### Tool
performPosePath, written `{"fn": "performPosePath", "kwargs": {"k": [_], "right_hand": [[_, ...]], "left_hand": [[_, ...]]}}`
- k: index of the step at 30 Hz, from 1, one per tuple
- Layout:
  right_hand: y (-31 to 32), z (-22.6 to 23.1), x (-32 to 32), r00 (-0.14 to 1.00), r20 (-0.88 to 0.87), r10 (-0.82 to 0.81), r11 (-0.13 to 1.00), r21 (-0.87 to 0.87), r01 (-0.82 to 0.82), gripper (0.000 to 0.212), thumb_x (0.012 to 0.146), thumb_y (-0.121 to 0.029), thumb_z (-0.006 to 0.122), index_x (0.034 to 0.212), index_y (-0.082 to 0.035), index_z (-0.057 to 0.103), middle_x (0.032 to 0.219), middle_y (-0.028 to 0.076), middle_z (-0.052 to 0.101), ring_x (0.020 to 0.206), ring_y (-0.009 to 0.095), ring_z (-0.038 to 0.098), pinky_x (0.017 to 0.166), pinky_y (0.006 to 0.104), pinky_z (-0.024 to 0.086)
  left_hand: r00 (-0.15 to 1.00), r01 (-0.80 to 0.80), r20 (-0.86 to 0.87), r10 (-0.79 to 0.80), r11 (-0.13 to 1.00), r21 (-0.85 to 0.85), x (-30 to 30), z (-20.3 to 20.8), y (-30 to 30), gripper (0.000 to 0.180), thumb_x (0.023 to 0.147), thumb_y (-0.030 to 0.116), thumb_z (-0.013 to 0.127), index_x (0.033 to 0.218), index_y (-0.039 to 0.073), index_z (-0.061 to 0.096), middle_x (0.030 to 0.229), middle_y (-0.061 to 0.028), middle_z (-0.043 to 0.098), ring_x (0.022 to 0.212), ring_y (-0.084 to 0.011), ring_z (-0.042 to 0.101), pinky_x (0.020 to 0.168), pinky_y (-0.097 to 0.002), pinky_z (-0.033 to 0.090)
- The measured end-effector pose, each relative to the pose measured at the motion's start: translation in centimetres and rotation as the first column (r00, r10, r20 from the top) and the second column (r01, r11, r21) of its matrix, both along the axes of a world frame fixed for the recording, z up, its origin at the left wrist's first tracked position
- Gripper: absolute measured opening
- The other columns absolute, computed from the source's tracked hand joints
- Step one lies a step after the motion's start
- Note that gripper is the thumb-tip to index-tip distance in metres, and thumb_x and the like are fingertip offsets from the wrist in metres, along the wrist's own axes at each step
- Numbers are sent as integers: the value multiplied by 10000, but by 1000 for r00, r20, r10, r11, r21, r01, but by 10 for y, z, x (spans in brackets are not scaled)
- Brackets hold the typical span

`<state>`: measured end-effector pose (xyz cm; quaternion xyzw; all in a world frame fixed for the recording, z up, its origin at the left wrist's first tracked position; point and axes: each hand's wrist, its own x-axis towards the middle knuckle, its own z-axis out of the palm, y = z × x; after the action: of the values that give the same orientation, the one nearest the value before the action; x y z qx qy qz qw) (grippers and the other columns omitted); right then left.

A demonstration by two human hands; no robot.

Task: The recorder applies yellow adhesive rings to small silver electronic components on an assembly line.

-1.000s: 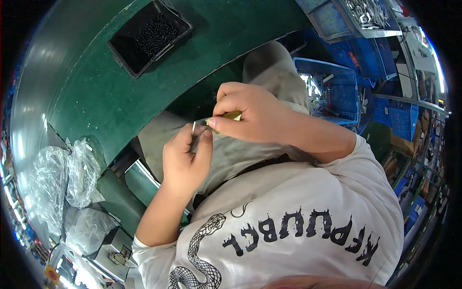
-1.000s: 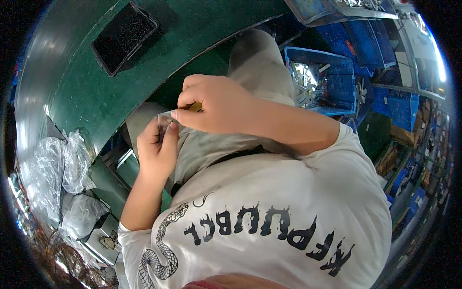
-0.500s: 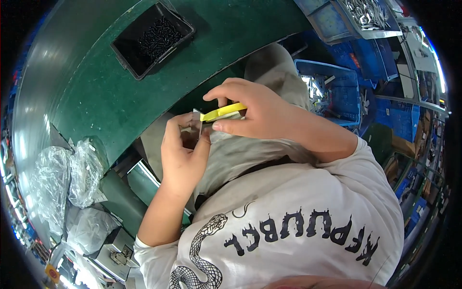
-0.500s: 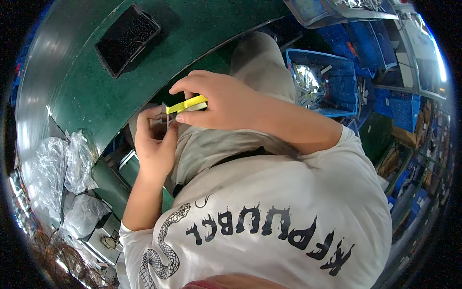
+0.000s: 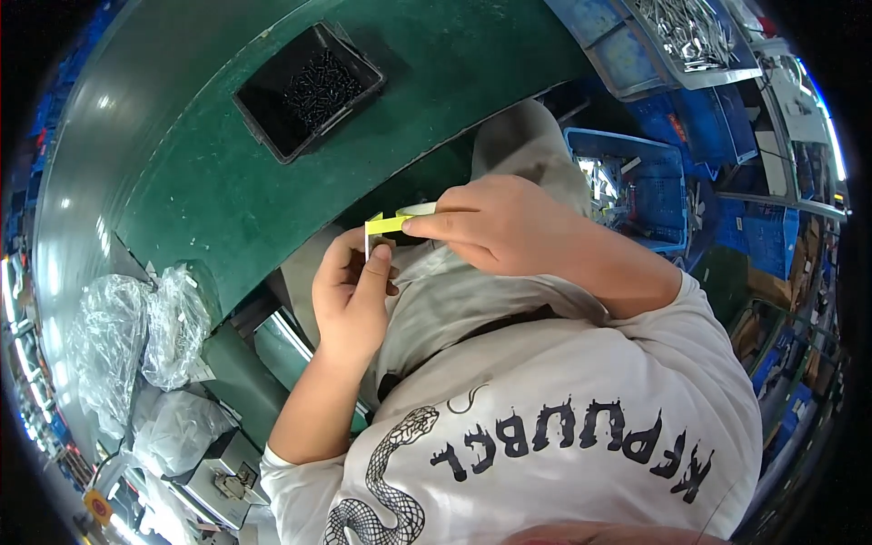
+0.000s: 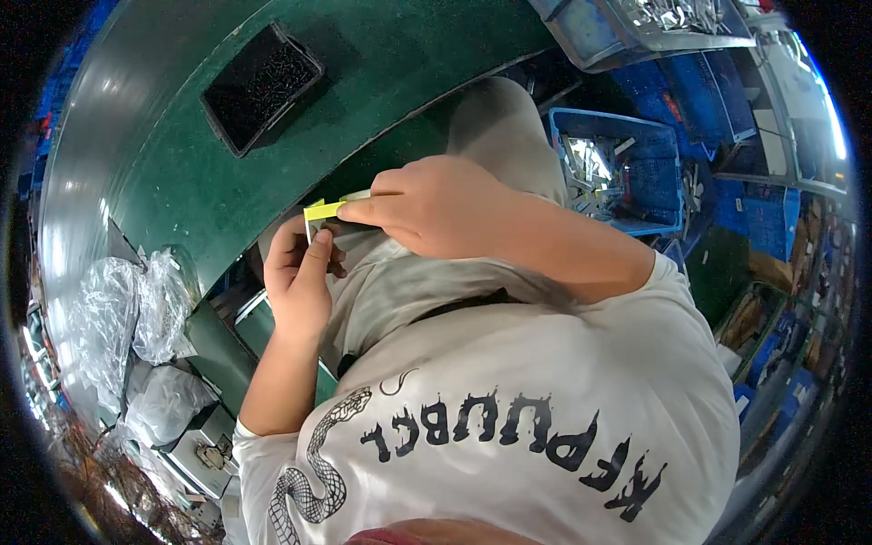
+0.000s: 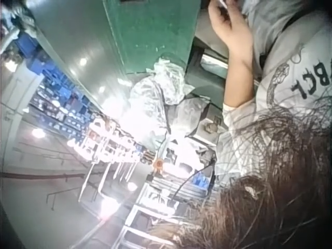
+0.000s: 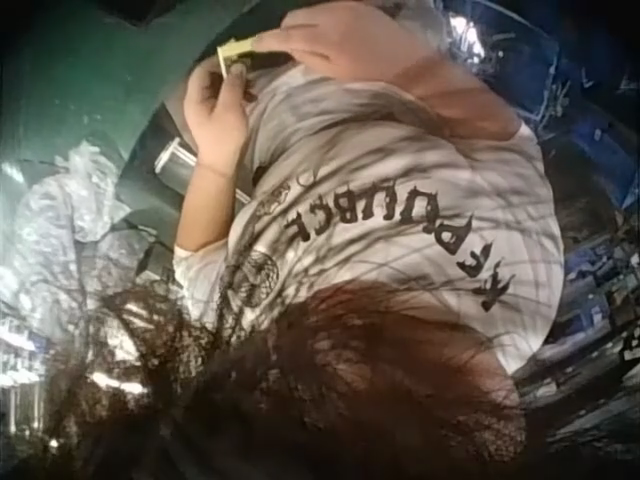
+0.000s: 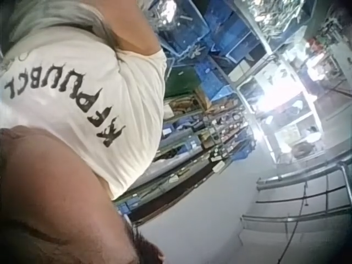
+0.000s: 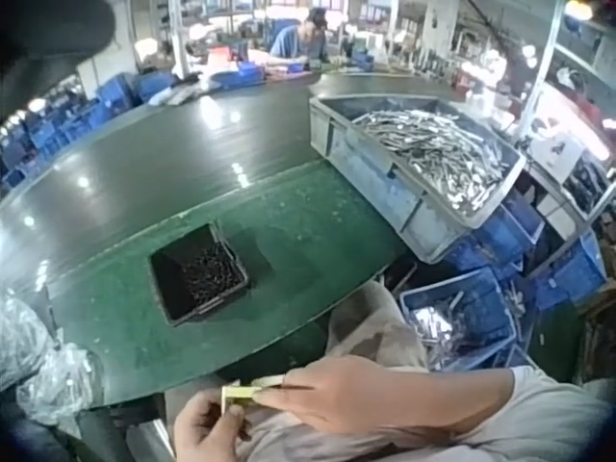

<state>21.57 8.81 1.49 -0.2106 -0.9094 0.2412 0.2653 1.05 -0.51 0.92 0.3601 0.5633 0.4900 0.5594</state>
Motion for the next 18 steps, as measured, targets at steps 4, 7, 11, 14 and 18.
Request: {"fn": "performPosePath", "kwargs": {"k": [4,7,11,14,18], "right_hand": [[1,1,1,998,58,-2,999,51,-1,390,791,-98,675,1178,-142,675,798,31,592,647,215,593,560,346,464],[0,-2,1,997,80,-16,998,63,11,398,800,-109,667,1196,-152,674,790,24,581,645,209,586,567,343,460],[0,-2,2,995,93,-21,997,78,14,411,806,-111,661,1214,-159,671,781,21,571,633,207,576,561,344,458],[-1,-6,2,996,82,-18,998,55,14,416,806,-107,658,1217,-162,671,784,22,570,626,207,573,556,340,456],[-3,-6,1,997,81,-20,999,28,17,423,805,-100,650,1222,-165,668,793,26,574,616,213,573,550,342,460]], "left_hand": [[999,35,40,-36,999,26,-1,0,-2,176,1002,85,537,1155,4,570,935,-31,627,705,-75,564,579,-219,482],[997,38,63,-36,999,-24,1,0,-3,171,1011,96,526,1146,0,569,950,-35,626,706,-80,570,575,-216,482],[997,52,61,-51,999,-8,-1,-2,-4,158,1010,99,531,1126,-2,569,944,-37,627,689,-78,572,552,-212,476],[998,55,14,-54,998,-19,0,-1,-4,143,979,51,568,1112,1,557,937,-46,626,644,-71,563,525,-205,464],[997,59,-45,-60,998,-16,4,5,-1,277,891,-68,635,1113,15,491,930,-63,629,592,-65,566,491,-194,454]]}}
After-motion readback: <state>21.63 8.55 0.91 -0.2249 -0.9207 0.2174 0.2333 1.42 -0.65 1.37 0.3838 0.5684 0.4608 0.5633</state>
